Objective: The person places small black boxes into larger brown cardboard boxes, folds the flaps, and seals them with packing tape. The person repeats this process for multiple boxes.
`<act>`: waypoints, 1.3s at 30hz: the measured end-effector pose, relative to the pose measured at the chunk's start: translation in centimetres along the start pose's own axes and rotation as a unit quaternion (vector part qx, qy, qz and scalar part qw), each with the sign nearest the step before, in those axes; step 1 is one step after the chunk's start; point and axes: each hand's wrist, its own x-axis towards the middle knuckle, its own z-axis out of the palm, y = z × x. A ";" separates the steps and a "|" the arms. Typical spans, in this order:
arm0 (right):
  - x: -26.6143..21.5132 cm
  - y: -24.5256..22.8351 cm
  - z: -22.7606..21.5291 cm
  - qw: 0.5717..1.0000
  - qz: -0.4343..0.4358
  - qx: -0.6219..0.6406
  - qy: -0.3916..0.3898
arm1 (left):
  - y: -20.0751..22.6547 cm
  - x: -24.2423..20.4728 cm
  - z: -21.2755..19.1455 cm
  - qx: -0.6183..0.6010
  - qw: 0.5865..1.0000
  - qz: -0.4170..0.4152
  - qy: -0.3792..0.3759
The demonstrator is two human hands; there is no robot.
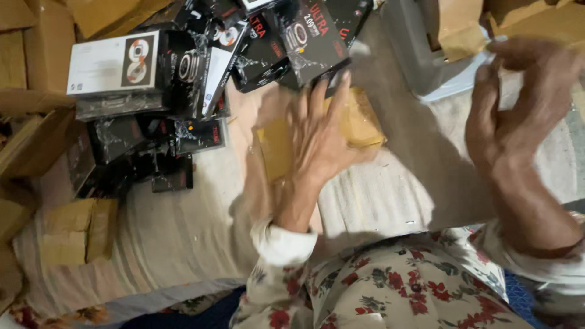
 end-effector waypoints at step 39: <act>6.8 0.9 2.3 0.920 0.341 0.194 -0.014 | 5.2 16.1 5.7 -0.493 0.865 -0.040 0.084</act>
